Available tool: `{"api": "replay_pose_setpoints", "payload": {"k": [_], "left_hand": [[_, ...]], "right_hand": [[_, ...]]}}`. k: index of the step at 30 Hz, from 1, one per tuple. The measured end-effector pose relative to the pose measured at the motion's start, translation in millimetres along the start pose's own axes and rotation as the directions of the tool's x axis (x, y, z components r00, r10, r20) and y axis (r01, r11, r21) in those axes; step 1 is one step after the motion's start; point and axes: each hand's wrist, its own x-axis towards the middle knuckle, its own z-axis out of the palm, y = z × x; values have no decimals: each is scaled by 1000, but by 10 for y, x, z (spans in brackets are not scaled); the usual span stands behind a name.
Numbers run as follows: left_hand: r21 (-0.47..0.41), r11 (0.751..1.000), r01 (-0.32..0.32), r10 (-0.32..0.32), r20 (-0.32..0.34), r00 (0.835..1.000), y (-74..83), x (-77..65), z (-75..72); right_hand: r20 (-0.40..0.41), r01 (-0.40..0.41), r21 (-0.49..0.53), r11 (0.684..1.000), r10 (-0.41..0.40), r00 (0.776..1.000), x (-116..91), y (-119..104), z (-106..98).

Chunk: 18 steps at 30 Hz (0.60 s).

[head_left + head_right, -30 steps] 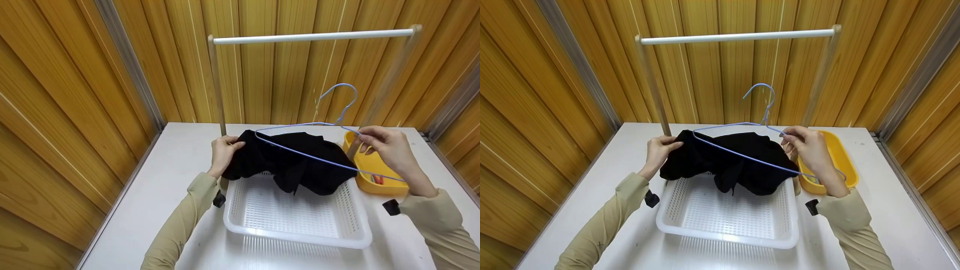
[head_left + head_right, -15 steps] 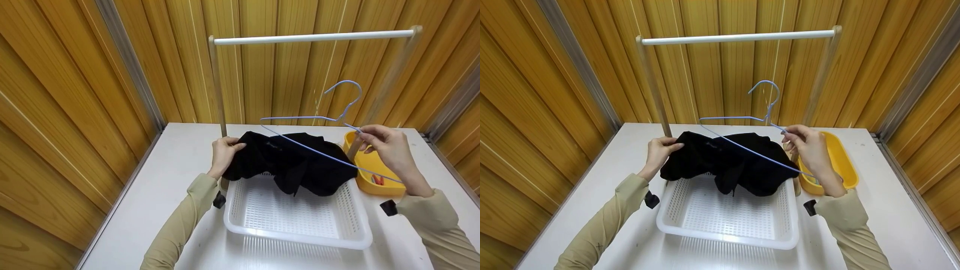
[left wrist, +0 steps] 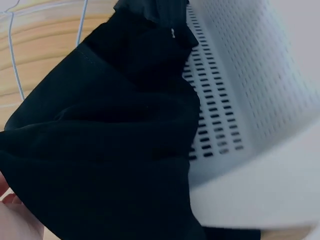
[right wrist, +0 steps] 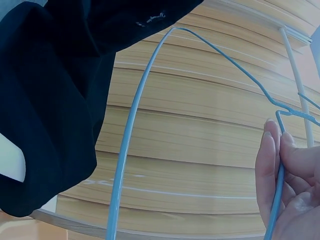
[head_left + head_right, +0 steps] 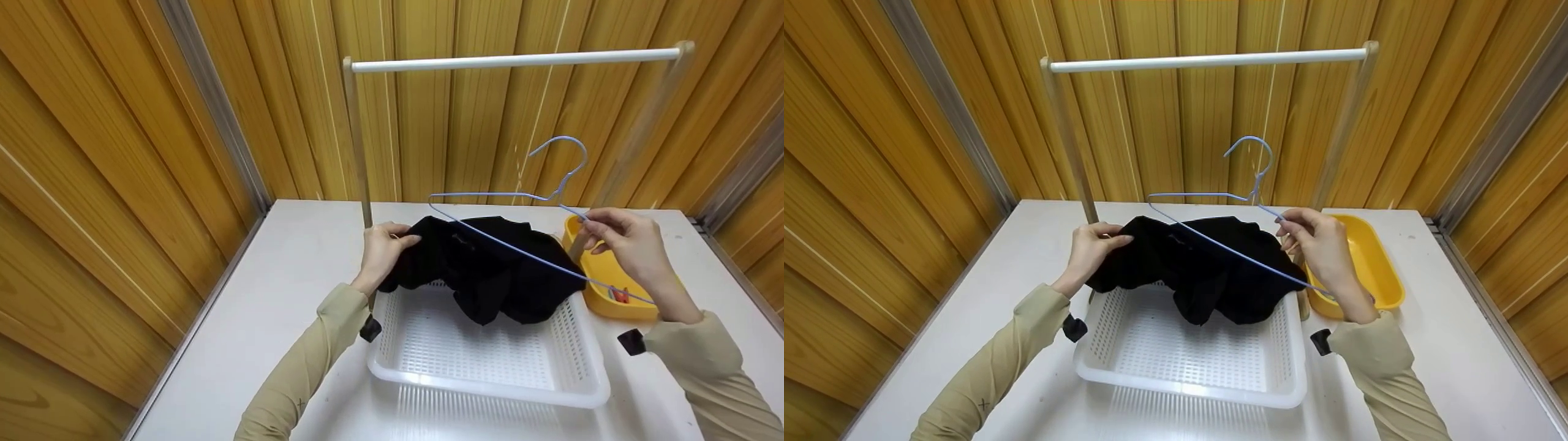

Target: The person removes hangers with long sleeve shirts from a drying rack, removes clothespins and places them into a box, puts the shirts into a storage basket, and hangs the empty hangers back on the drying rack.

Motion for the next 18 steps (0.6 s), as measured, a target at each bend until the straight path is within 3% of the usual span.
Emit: {"api": "replay_pose_setpoints", "payload": {"k": [8,18], "left_hand": [[-8,1000,2,-1,111,994,256,-66,49],[41,998,-44,35,190,981,331,-139,190]], "right_hand": [[-10,3,5,1000,-3,1000,2,14,16],[-7,11,12,1000,-11,1000,-9,25,60]]}}
